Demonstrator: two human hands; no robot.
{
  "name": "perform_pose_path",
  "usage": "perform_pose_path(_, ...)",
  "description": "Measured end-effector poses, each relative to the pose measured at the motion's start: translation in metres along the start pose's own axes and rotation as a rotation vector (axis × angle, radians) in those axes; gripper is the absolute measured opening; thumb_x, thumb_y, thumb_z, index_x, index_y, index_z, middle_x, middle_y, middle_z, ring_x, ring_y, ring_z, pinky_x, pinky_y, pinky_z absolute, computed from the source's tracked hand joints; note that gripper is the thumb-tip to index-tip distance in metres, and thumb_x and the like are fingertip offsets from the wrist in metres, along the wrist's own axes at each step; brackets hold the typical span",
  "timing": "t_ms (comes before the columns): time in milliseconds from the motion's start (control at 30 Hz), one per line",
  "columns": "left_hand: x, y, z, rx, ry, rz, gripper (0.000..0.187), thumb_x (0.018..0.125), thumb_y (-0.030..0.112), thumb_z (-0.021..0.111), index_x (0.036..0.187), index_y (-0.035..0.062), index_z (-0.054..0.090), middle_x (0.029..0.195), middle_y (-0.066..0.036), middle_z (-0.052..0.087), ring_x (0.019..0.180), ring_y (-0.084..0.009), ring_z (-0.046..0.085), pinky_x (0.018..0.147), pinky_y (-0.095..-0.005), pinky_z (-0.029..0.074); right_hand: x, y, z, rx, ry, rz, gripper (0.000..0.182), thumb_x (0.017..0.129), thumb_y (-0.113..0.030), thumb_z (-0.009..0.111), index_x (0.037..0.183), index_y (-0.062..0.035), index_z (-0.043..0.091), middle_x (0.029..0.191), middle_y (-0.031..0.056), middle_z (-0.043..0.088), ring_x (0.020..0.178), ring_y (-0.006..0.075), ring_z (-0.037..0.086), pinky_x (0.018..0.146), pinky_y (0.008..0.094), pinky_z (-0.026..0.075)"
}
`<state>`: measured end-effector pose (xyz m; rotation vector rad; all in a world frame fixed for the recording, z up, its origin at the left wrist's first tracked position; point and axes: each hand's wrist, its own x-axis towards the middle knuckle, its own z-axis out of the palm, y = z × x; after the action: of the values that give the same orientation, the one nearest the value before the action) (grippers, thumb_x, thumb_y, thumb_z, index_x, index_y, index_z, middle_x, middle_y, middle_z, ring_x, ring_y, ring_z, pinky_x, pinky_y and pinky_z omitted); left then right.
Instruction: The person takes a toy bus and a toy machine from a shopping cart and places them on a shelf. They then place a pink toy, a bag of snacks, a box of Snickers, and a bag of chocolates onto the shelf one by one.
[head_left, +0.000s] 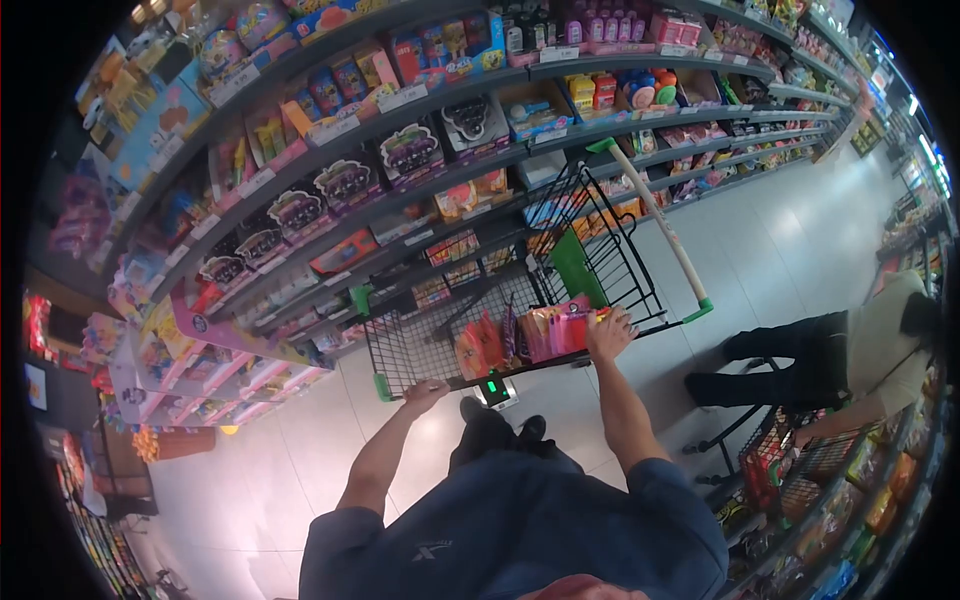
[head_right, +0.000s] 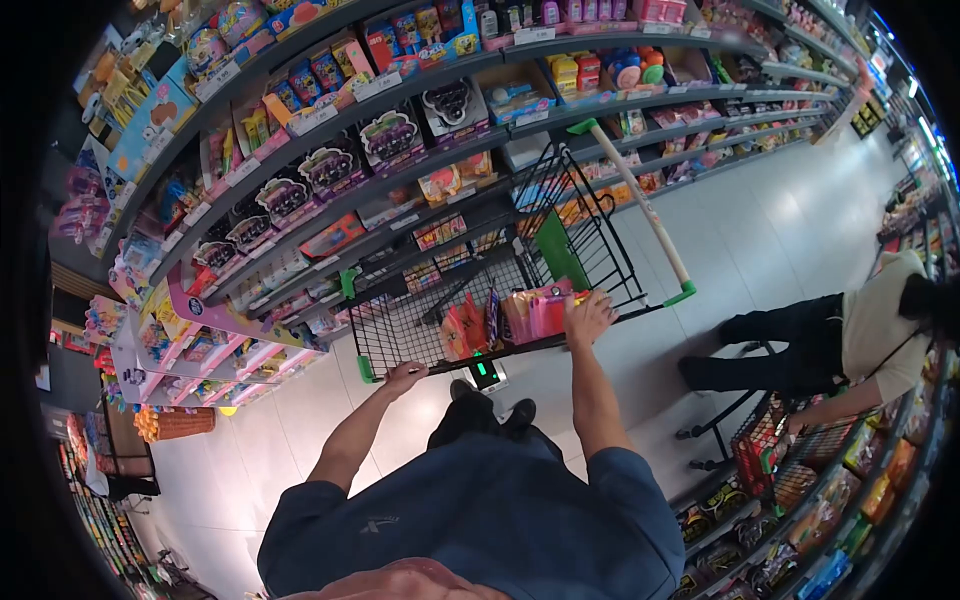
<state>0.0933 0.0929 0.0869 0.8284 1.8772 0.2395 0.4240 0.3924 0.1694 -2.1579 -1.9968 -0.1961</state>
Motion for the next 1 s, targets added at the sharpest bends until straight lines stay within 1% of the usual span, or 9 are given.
perform_pose_path(67,0.000,0.011,0.005,0.018,-0.005,-0.017,0.048,0.081,0.064,0.058,0.114,0.0299,0.066,0.138,-0.003,0.051,0.132,-0.0304,0.036,0.108,-0.0503,0.019,0.007,0.009,0.003,-0.002,0.030,0.001,0.064,0.081,-0.050,0.056,0.120,0.0008,0.051,0.115,0.0257,0.056,0.102,0.0380,0.059,0.106,0.0508,0.027)
perform_pose_path(133,0.002,0.022,0.013,0.070,0.127,-0.005,0.048,0.079,0.064,0.060,0.107,0.0265,0.071,0.118,-0.001,0.066,0.119,-0.0216,0.055,0.105,-0.0471,0.030,0.018,0.014,0.004,0.002,0.005,-0.004,0.064,0.081,-0.049,0.057,0.120,0.0011,0.051,0.113,0.0249,0.056,0.100,0.0373,0.060,0.106,0.0508,0.026)
perform_pose_path(300,0.017,0.041,0.025,0.083,0.084,0.011,0.053,0.079,0.067,0.057,0.108,0.0250,0.070,0.118,-0.001,0.066,0.119,-0.0223,0.055,0.105,-0.0513,0.029,0.041,0.029,0.012,0.003,0.023,-0.003,0.062,0.080,-0.050,0.057,0.118,-0.0011,0.052,0.109,0.0225,0.056,0.099,0.0367,0.060,0.105,0.0513,0.028)
perform_pose_path(467,0.028,0.065,0.036,0.160,0.129,0.028,0.056,0.080,0.068,0.052,0.109,0.0242,0.070,0.118,-0.001,0.066,0.120,-0.0291,0.053,0.103,-0.0549,0.031,0.062,0.044,0.027,-0.007,0.062,0.007,0.059,0.080,-0.051,0.057,0.117,-0.0040,0.053,0.108,0.0202,0.056,0.097,0.0355,0.061,0.104,0.0520,0.030)
perform_pose_path(600,0.050,0.081,0.043,0.193,0.102,0.040,0.058,0.080,0.068,0.052,0.112,0.0230,0.068,0.118,-0.006,0.066,0.120,-0.0306,0.054,0.103,-0.0546,0.031,0.083,0.053,0.036,0.005,0.002,0.019,0.060,0.081,-0.051,0.055,0.118,-0.0041,0.052,0.110,0.0192,0.056,0.098,0.0335,0.061,0.105,0.0532,0.029)
perform_pose_path(767,0.077,0.093,0.044,0.096,-0.009,0.065,0.057,0.080,0.067,0.054,0.110,0.0211,0.069,0.127,-0.007,0.059,0.121,-0.0329,0.052,0.102,-0.0552,0.032,0.101,0.062,0.044,-0.010,-0.065,0.019,0.065,0.084,-0.057,0.051,0.122,-0.0043,0.050,0.111,0.0182,0.056,0.100,0.0336,0.062,0.106,0.0549,0.028)
perform_pose_path(900,0.086,0.115,0.052,0.203,0.100,0.045,0.059,0.078,0.068,0.056,0.109,0.0196,0.069,0.134,-0.010,0.052,0.120,-0.0344,0.053,0.101,-0.0551,0.034,0.121,0.067,0.055,-0.006,-0.071,0.031,0.068,0.085,-0.061,0.048,0.125,-0.0048,0.050,0.114,0.0173,0.055,0.102,0.0333,0.061,0.106,0.0551,0.027)
perform_pose_path(933,0.085,0.110,0.058,0.227,0.179,0.046,0.058,0.079,0.068,0.055,0.108,0.0202,0.070,0.127,-0.012,0.056,0.117,-0.0343,0.054,0.099,-0.0547,0.035,0.117,0.069,0.070,0.021,-0.068,0.033,0.068,0.085,-0.061,0.048,0.125,-0.0048,0.050,0.114,0.0173,0.055,0.102,0.0333,0.061,0.106,0.0551,0.027)
perform_pose_path(1000,0.091,0.120,0.056,0.211,0.158,0.059,0.059,0.079,0.068,0.054,0.108,0.0193,0.070,0.121,-0.013,0.060,0.114,-0.0345,0.057,0.096,-0.0547,0.037,0.128,0.070,0.069,-0.012,-0.062,0.041,0.070,0.086,-0.061,0.048,0.127,-0.0049,0.049,0.115,0.0168,0.055,0.104,0.0332,0.061,0.107,0.0552,0.026)
